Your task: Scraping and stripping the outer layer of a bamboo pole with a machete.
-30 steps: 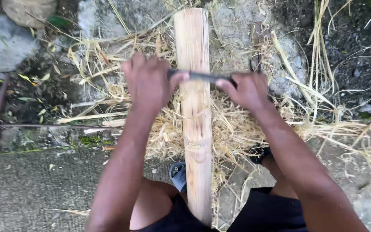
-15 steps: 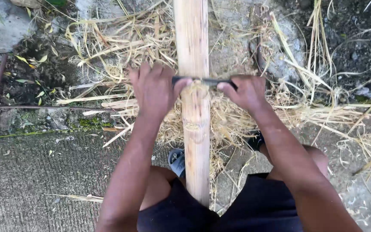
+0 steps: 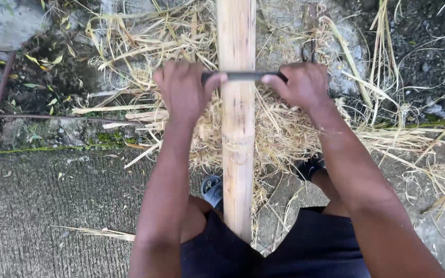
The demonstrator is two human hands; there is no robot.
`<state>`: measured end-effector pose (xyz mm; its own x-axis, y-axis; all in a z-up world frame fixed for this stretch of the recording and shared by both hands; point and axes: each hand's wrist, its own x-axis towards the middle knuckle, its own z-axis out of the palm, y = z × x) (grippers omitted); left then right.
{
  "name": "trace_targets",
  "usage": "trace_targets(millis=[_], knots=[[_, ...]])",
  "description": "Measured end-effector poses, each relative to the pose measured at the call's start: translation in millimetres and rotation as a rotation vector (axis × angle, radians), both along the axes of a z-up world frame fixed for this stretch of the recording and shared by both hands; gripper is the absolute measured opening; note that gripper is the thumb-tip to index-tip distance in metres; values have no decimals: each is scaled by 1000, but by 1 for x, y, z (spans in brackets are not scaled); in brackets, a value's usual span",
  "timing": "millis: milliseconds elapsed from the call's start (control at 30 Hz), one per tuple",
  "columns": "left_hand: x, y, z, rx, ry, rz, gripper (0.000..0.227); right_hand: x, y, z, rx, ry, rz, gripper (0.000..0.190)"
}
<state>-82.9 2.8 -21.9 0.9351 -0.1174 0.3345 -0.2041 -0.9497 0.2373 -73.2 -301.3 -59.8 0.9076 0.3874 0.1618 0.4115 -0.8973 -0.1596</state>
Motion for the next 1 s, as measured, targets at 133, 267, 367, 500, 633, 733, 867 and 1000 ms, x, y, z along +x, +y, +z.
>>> trace_targets(millis=[133, 267, 367, 500, 633, 733, 867, 1000], knots=[[13, 0, 20, -40, -198, -158, 67, -9, 4, 11, 23, -115, -60, 74], [-33, -1, 18, -52, 31, -131, 64, -44, 2, -8, 100, -45, 28, 69], [-80, -3, 12, -70, 17, -98, 59, -81, 4, -13, 150, -72, 69, 67], [-137, -5, -2, -146, -37, -98, 56, -121, -2, -22, 97, -102, 100, 67], [-163, -10, -11, -90, 62, -3, 56, -132, -2, -4, 100, -67, 171, 71], [-143, -11, -19, -56, -9, 7, 57, -116, -8, -10, 98, -100, 155, 68], [-68, -9, -29, -80, -53, -110, 63, -71, -12, -10, 38, -163, 49, 71], [29, -11, 2, 8, -36, -163, 70, 5, -15, -1, 67, -201, 4, 71]])
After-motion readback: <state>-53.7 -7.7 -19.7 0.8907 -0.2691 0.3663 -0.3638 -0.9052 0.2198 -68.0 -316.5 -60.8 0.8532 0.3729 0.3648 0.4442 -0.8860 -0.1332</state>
